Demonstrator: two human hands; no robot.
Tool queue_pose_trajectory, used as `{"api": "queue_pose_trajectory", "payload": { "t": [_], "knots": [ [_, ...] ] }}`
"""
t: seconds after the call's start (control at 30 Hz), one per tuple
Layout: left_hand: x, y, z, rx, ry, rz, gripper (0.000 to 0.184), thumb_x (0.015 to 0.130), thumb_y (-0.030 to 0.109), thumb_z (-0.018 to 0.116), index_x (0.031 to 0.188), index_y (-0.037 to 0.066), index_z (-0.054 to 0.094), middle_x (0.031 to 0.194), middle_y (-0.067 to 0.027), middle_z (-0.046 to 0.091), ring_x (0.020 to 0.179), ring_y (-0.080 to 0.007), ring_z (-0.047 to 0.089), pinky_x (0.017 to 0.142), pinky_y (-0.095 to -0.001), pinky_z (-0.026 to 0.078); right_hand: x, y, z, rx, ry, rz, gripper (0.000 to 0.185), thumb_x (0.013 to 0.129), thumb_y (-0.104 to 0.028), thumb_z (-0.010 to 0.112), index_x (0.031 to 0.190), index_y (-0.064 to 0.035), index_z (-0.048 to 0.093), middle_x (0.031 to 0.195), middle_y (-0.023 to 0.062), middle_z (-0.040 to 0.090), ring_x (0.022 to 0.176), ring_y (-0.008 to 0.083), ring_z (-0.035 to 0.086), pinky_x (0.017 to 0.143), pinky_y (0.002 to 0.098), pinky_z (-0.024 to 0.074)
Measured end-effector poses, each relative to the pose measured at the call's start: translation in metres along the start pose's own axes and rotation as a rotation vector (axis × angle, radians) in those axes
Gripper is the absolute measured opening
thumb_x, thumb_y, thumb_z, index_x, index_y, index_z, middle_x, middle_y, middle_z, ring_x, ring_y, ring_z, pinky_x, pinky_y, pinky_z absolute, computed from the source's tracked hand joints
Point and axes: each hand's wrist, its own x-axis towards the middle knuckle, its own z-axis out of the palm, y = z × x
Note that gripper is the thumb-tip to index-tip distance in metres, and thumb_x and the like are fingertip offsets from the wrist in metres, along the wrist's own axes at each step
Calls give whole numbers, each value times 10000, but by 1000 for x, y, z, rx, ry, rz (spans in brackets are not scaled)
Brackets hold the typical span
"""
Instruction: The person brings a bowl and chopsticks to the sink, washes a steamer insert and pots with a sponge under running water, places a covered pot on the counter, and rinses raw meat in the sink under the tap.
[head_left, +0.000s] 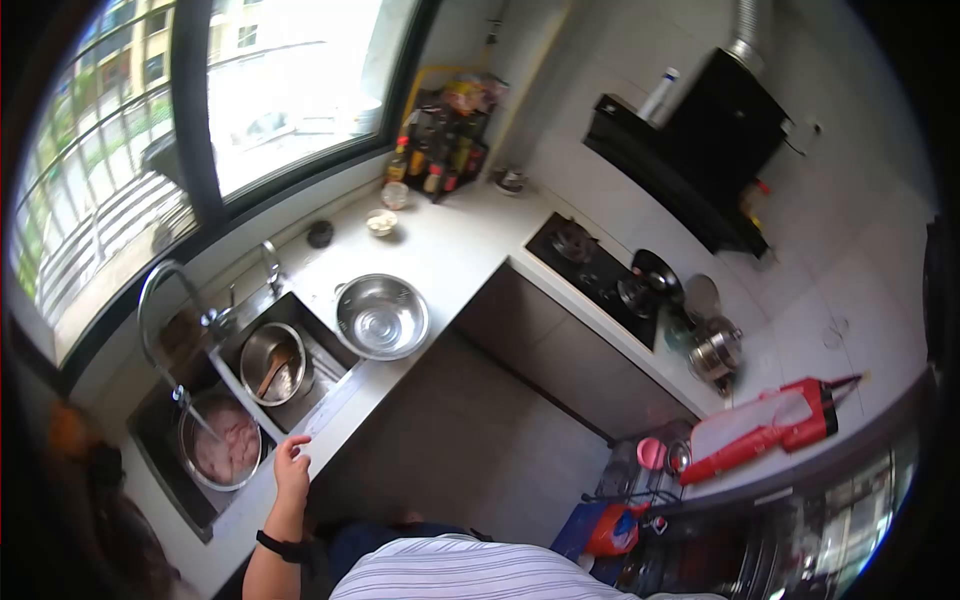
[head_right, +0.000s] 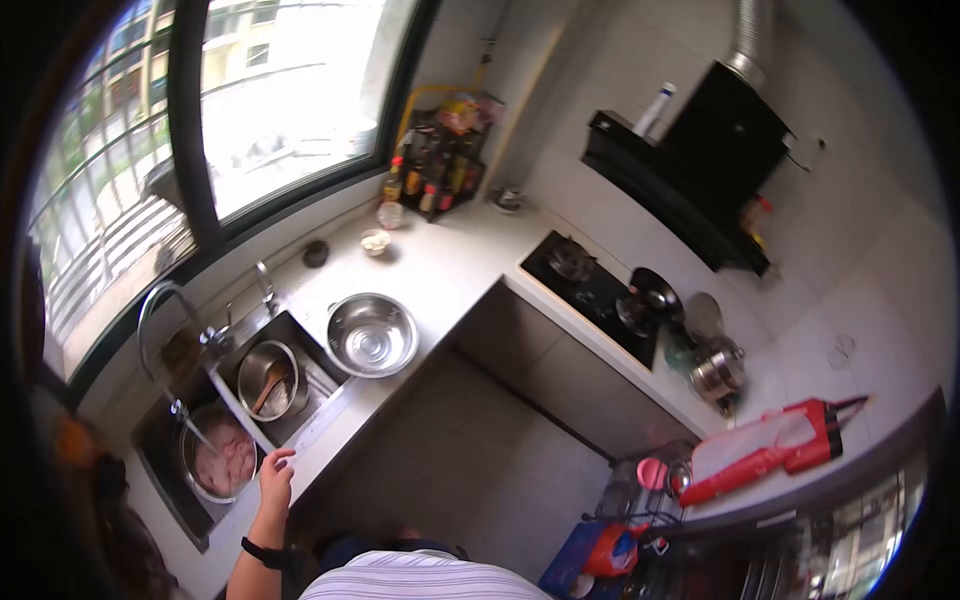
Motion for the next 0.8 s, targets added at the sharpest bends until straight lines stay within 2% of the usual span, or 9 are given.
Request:
{"api": "queue_pose_trajectory", "payload": {
  "t": [0.2, 0.3, 0.47, 0.57, 0.6, 0.63, 0.67, 0.7, 0.8],
  "knots": [
    [-28, -12, -53, -13, 147, 49, 370, 628, -62, 457, 947, 53, 604, 987, -75, 564, 907, -186, 533, 817, -289, 434, 16, -4, -39, -478, -359, -376, 267, 678, -205, 616, 885, -39, 651, 818, 162, 646, 718, 286, 611, 660, 396, 473],
    [-38, -14, -102, -189, 250, 2, 350, 649, -69, 450, 958, 15, 589, 887, -18, 581, 702, -79, 505, 678, -200, 415, -14, -156, -87, -820, -508, -715, 265, 689, -202, 608, 899, -46, 649, 846, 163, 644, 749, 302, 614, 665, 391, 479],
    [-71, 13, -167, -225, 479, -34, 320, 707, -45, 437, 989, 21, 572, 845, 7, 551, 644, -48, 452, 591, -169, 370, -133, -402, -160, -788, 572, -1308, 208, 687, -119, 626, 888, -66, 627, 840, 127, 613, 820, 303, 562, 744, 380, 456],
    [-77, 6, -200, -227, 618, -22, 323, 712, -44, 436, 997, 24, 570, 853, 1, 552, 616, -44, 429, 558, -182, 354, -267, -445, -176, -409, 1159, -1451, 189, 709, -96, 677, 884, -49, 622, 815, 99, 611, 734, 251, 566, 680, 340, 455],
    [-80, 1, -213, -221, 623, -13, 308, 730, -45, 449, 1005, 23, 567, 875, -4, 560, 627, -41, 430, 548, -188, 349, -303, -441, -181, -313, 1322, -1472, 141, 805, -139, 610, 895, -32, 628, 811, 59, 601, 739, 147, 555, 664, 280, 441],
    [-82, 1, -228, -226, 633, -20, 308, 730, -45, 449, 1005, 23, 567, 875, -4, 560, 627, -41, 430, 548, -188, 349, -328, -435, -180, 76, 1280, -1739, 150, 765, -127, 634, 863, -20, 592, 874, 90, 605, 764, 193, 564, 696, 303, 443],
    [-85, 3, -241, -229, 641, -36, 293, 740, -38, 460, 1006, 21, 567, 892, -3, 566, 651, -43, 442, 561, -187, 356, -366, -420, -181, -173, 1845, -1690, 157, 827, -173, 535, 874, -26, 562, 866, 96, 580, 776, 190, 544, 737, 309, 439],
    [-88, 2, -248, -238, 653, -62, 279, 750, -31, 471, 1007, 20, 567, 908, -2, 571, 676, -45, 454, 574, -186, 364, -402, -413, -183, -224, 1749, -2159, 175, 863, -184, 437, 883, -43, 539, 840, 97, 556, 786, 203, 528, 775, 332, 439],
    [-85, 16, -275, -174, 696, -67, 278, 775, -6, 476, 1036, 27, 564, 932, 6, 575, 718, -47, 469, 605, -186, 370, -513, -368, -107, -768, 1513, -2793, 317, 896, -328, 487, 1172, -175, 523, 1175, 66, 546, 1082, 175, 501, 924, 364, 401]
  ]
}}
